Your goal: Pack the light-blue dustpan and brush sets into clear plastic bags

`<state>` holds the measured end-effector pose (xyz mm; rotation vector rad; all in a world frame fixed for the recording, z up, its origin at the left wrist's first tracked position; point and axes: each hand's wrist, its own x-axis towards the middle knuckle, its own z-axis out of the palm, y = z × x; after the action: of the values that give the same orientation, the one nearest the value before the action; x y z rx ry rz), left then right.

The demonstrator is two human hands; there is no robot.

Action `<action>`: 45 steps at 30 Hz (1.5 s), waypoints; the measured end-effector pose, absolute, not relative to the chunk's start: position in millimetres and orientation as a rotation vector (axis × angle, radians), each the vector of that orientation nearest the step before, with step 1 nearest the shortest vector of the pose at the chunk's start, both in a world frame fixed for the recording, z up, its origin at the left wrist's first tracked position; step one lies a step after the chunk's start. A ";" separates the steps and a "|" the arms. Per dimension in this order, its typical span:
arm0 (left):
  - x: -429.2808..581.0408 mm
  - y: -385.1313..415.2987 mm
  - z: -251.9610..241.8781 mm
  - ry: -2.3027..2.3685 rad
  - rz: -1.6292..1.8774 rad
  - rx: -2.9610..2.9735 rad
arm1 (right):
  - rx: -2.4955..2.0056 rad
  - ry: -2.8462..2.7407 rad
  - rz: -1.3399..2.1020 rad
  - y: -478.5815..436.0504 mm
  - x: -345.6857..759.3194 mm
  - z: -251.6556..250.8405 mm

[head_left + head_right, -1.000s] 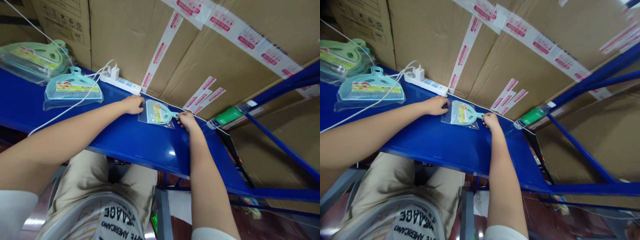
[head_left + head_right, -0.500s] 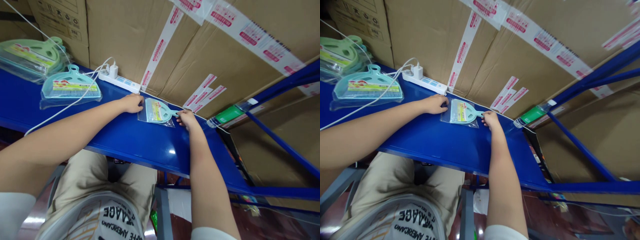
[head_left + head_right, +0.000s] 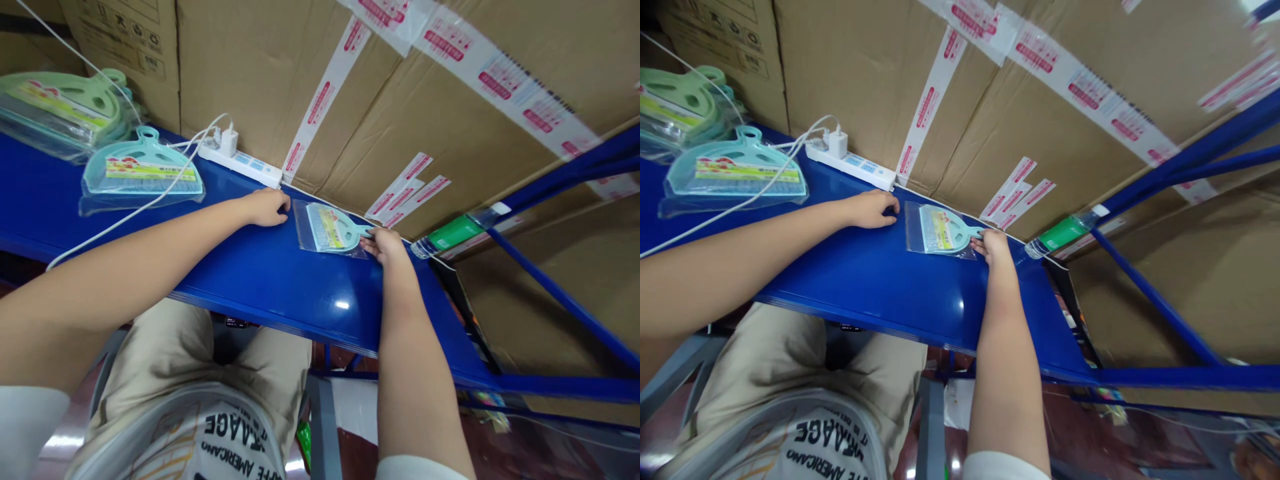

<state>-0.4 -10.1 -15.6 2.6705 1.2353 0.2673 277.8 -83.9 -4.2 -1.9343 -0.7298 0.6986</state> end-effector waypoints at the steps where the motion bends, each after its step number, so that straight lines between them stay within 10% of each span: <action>1: -0.5 -11.0 -14.9 1.233 0.260 2.669 | -1.930 -0.667 0.691 -84.6 281.1 -4.0; 14: 0.2 -15.0 -13.1 1.215 0.225 2.681 | -2.175 -1.527 -0.227 -89.9 222.0 -1.9; 45: -2.0 -22.5 -8.1 1.194 0.165 2.678 | -2.856 -1.542 -0.355 -107.8 304.8 -16.5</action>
<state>-2.0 -22.5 -8.1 2.6778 1.1942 0.1649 304.8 -107.8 -16.5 -2.8562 -1.5423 -0.3545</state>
